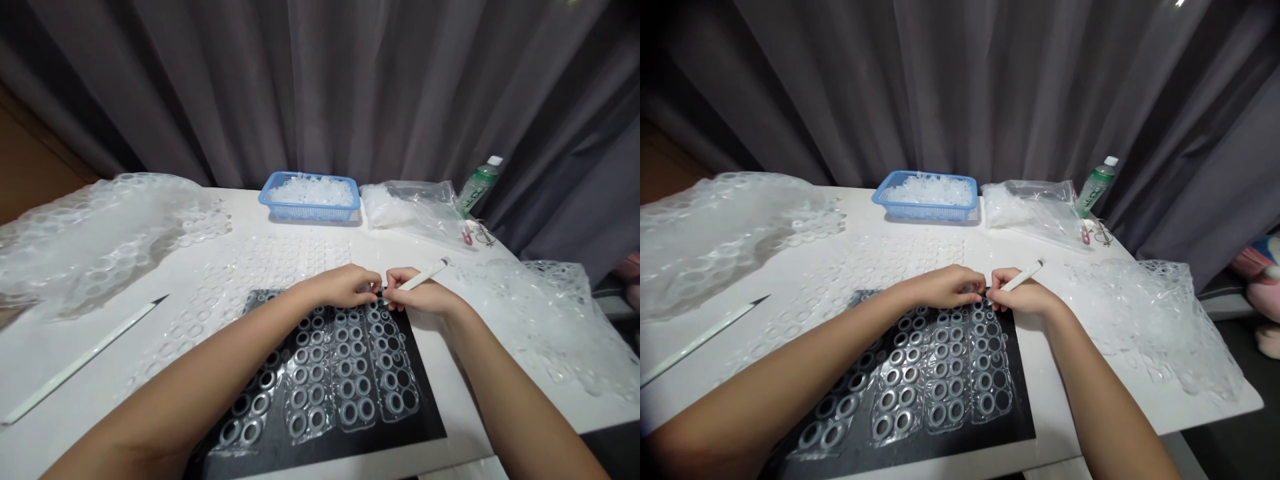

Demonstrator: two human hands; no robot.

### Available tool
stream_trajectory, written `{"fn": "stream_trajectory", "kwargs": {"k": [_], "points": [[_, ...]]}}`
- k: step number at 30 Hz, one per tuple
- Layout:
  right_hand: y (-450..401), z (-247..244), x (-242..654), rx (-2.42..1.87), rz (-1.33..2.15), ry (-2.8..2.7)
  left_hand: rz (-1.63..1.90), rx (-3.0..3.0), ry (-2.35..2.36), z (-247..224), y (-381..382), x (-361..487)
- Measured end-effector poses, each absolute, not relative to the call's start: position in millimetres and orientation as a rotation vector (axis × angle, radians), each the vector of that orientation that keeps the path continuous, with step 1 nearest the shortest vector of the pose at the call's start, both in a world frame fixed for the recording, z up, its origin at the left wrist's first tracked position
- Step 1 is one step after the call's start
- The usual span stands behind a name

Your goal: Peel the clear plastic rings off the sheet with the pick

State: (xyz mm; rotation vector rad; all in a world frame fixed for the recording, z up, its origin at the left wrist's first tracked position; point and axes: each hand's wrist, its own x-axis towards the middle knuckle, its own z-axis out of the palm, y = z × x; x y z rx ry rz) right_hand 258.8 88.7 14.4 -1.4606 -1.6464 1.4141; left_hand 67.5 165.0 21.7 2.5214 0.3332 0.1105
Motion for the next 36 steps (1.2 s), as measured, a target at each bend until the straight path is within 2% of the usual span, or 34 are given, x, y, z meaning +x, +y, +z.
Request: {"fn": "stream_trajectory", "kwargs": {"k": [13,20,24,29,36], "points": [[87,14,255,-1.575,1.347,-1.738,-0.094,2.659,0.408,31,156,71],[86,15,260,-1.513,1.412,-1.681,0.195,2.315,0.389,47,175,54],[83,23,260,-1.477,1.560,-1.650,0.095,2.302,0.384,43,170,57],[81,23,258,-1.473,1.583,-1.692,-0.043,2.410,0.265,35,156,68],[81,17,256,-1.505,1.553,-1.703,-0.045,2.617,0.482,32,143,79]]}}
